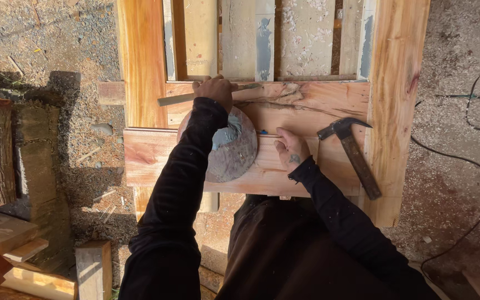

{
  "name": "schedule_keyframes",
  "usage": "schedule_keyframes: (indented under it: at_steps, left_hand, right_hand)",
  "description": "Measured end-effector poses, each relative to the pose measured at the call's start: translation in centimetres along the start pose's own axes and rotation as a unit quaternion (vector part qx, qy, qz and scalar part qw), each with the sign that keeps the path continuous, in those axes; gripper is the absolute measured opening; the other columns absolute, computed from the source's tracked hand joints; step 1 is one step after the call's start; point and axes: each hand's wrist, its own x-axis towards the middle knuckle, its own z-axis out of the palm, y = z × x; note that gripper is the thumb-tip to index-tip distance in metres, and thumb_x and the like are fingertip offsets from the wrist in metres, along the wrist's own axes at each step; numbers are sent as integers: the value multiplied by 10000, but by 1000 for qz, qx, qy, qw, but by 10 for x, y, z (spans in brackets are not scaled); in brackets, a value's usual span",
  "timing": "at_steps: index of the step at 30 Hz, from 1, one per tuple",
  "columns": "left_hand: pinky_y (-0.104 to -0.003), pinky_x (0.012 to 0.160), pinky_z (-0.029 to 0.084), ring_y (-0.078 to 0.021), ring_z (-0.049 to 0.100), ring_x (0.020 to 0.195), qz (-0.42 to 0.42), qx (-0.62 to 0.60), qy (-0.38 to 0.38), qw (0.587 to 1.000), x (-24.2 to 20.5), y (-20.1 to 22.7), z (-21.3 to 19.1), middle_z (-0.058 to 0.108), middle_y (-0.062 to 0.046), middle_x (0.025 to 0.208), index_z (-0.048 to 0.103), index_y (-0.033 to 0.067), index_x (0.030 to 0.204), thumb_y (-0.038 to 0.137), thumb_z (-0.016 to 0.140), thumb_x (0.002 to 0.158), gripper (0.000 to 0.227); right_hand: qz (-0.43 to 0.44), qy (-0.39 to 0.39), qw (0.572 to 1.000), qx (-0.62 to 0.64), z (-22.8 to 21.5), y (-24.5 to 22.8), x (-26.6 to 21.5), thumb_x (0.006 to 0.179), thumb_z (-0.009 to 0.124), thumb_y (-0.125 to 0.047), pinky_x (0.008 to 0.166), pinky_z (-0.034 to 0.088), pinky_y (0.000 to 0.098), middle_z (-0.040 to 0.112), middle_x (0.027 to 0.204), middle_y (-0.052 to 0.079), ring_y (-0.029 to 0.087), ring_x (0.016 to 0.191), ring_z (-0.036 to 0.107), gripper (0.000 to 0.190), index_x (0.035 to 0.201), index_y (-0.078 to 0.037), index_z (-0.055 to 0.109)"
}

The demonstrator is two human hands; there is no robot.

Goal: The person smooths a wooden plank on a table saw, marks it with a pen, and then applies a gray compound into the gaps of a wooden frame using a putty knife. The person works on filling the joints of the frame.

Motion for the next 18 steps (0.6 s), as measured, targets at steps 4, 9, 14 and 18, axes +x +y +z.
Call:
schedule_keyframes:
  at_steps: [4,9,14,18]
  left_hand:
    - [-501,838,541,-361,689,993,66,-140,70,985,-29,-54,-3,701,-154,1091,726,189,1236,144,625,928,328]
    - [-436,785,524,-344,675,865,106,-194,135,966,-64,-117,-15,683,-146,933,750,172,1220,174,723,976,246]
    - [-417,805,416,-255,614,929,109,-123,121,979,-125,-158,-13,654,-35,943,745,278,1290,89,732,752,571]
    - [-420,883,370,-225,559,1040,120,-80,90,985,-138,-186,5,640,4,1054,735,329,1315,50,707,751,629]
  right_hand:
    - [16,-86,996,9,21,23,33,1054,671,-75,897,578,331,746,983,217,223,900,681,211,1193,81,695]
    - [123,-103,982,96,31,18,57,936,699,-135,873,554,287,742,1111,115,139,965,691,393,1298,11,652]
    - [140,-66,987,-41,28,-1,48,945,710,-182,881,554,288,758,1129,127,158,981,717,386,1258,40,676]
    - [151,-90,984,-36,27,3,58,934,731,-190,879,552,289,757,1139,128,162,984,706,412,1257,57,666]
